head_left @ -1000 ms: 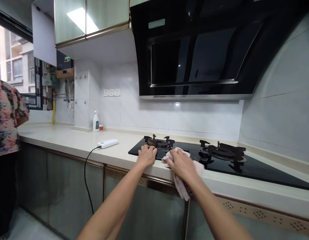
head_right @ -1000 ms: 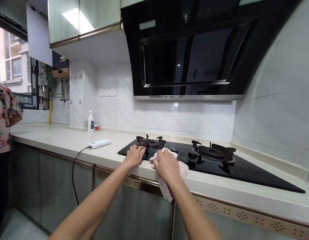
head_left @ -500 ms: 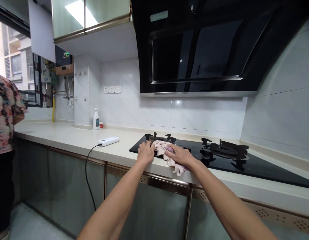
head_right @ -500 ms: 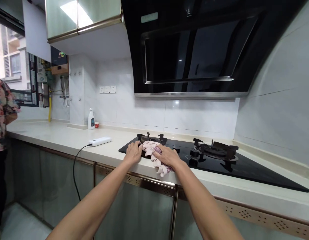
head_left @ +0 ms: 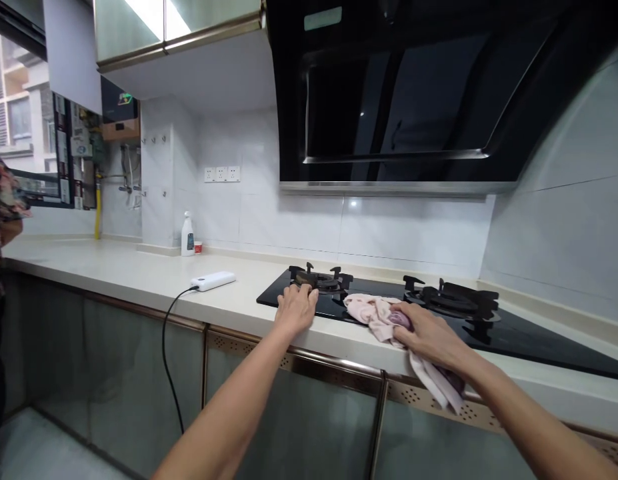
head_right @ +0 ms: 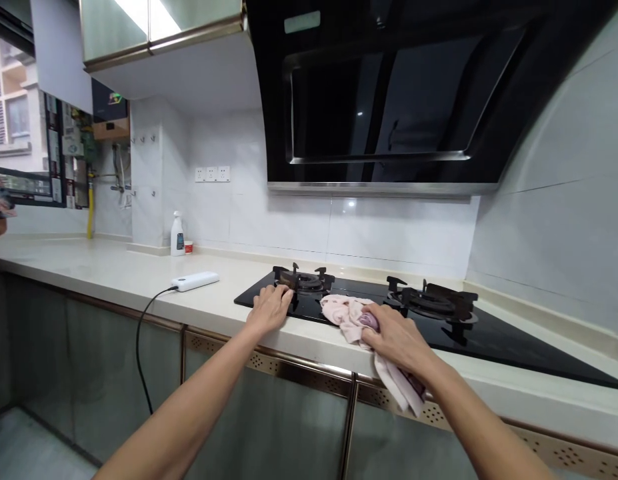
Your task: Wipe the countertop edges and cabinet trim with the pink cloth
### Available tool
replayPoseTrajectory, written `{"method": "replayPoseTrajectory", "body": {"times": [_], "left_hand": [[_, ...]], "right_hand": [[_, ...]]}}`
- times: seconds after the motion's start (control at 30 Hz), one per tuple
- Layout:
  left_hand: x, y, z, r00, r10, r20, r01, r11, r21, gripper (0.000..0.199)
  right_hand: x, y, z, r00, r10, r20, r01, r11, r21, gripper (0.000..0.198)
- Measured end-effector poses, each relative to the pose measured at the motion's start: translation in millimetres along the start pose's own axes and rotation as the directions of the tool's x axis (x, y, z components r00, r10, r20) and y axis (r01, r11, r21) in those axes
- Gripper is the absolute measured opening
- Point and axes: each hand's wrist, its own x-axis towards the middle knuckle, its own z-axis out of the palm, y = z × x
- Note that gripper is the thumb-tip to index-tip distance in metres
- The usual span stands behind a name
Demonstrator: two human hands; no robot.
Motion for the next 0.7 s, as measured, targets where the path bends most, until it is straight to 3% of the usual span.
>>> {"method": "replayPoseTrajectory", "body": {"times": [0.1, 0.27, 0.33, 0.4, 0.47, 0.53, 0.6, 0.7], "left_hand": [[0, 2, 1, 0.999, -0.005, -0.031, 0.004, 1.0, -0.022, 0.054], [2, -1, 1, 0.992, -0.055, -0.111, 0.046, 0.996, -0.082, 0.051], [4, -3, 0, 0.987, -0.09, -0.13, 0.074, 0.99, -0.124, 0.052], [5, -4, -1, 0.982, -0.117, -0.151, 0.094, 0.984, -0.153, 0.052], [4, -5, -1, 0.977, -0.098, -0.19, 0.069, 0.986, -0.153, 0.053], [2, -6, -2, 0.972, -0.005, -0.235, -0.024, 0.993, -0.118, 0.054], [0, -6, -3, 0.963, 0.138, -0.231, -0.155, 0.986, -0.06, 0.057], [1, -2, -6, 0.965, 0.261, -0.022, -0.261, 0.965, -0.021, 0.067]], "right_hand": [[19, -37, 12, 0.999, -0.049, -0.015, 0.048, 0.998, -0.029, 0.047], [71, -125, 35, 0.984, -0.18, 0.015, 0.174, 0.969, 0.175, 0.032], [82, -145, 35, 0.959, -0.281, 0.023, 0.261, 0.917, 0.301, 0.037], [81, -147, 28, 0.934, -0.356, -0.014, 0.322, 0.83, 0.456, 0.042], [69, -126, 17, 0.935, -0.347, -0.079, 0.334, 0.78, 0.53, 0.045], [50, -86, 4, 0.962, -0.241, -0.127, 0.272, 0.853, 0.445, 0.043], [29, -32, -8, 0.981, -0.069, -0.181, 0.116, 0.958, 0.264, 0.042], [6, 47, -14, 0.945, 0.196, -0.262, -0.202, 0.979, 0.006, 0.047]]}}
